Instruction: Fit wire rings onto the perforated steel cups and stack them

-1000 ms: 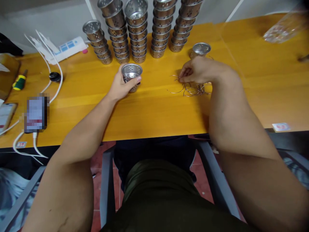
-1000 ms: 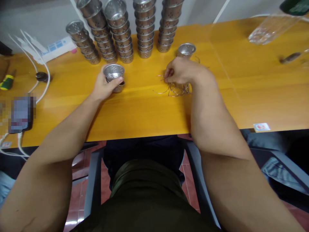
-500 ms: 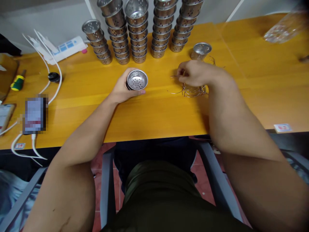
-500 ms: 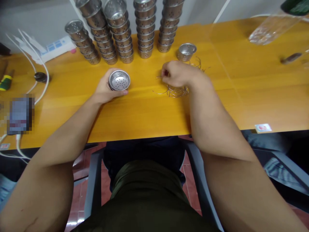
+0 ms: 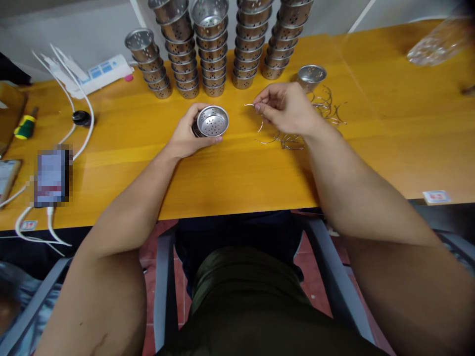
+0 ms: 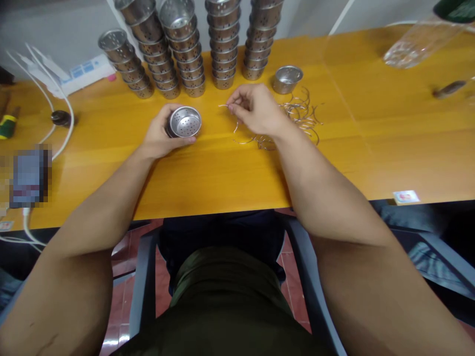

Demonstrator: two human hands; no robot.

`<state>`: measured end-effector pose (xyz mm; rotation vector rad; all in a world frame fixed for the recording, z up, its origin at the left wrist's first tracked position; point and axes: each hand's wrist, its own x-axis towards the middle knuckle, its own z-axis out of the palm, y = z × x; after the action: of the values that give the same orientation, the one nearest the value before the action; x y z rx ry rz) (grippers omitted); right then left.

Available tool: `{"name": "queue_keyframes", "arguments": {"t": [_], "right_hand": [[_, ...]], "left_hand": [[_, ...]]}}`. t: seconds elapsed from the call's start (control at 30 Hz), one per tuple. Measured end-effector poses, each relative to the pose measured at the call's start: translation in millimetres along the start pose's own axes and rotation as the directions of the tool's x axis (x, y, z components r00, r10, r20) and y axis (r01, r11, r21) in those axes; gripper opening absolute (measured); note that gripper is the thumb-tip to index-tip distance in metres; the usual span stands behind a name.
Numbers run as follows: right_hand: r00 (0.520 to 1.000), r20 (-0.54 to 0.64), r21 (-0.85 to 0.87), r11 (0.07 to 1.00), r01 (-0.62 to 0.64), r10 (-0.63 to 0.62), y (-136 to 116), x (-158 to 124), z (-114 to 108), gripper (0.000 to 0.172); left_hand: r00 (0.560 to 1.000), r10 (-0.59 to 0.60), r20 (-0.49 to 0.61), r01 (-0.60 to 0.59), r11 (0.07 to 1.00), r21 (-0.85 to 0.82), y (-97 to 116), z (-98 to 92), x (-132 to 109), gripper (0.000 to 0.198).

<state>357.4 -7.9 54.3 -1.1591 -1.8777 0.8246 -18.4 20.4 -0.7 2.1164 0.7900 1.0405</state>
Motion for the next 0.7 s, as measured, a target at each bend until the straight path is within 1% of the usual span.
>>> {"name": "queue_keyframes", "arguments": {"t": [0.1,0.17,0.23,0.4,0.6,0.7], "right_hand": [[1.000,0.013,0.071,0.997,0.005,-0.006,-8.5,-2.9,13.5,0.044],[0.999,0.022,0.078,0.996,0.041,-0.043,-13.6,-5.3,20.5,0.052],[0.995,0.029,0.078,0.993,0.090,-0.092,-16.3,-6.8,26.2,0.056],[0.988,0.044,0.138,0.980,0.143,-0.150,-15.0,-6.1,36.9,0.059],[0.969,-0.053,0.089,0.966,0.244,-0.240,-10.4,-4.0,44.7,0.052],[0.963,-0.092,0.071,0.963,0.259,-0.252,-13.0,-4.5,49.2,0.052]], "left_hand": [[1.000,0.001,-0.022,-0.001,1.000,-0.010,-2.2,2.7,-0.8,0.110],[0.999,-0.010,-0.041,0.010,1.000,-0.002,-4.0,4.1,-1.8,0.106],[0.999,-0.014,-0.048,0.014,1.000,0.002,-5.7,4.5,-2.5,0.103],[0.999,0.021,-0.029,-0.021,1.000,0.005,-6.0,2.3,-2.1,0.104],[0.996,0.065,-0.065,-0.060,0.995,0.076,-2.3,-0.7,0.1,0.101],[0.990,0.095,-0.105,-0.084,0.990,0.109,6.8,-1.8,0.7,0.097]]}}
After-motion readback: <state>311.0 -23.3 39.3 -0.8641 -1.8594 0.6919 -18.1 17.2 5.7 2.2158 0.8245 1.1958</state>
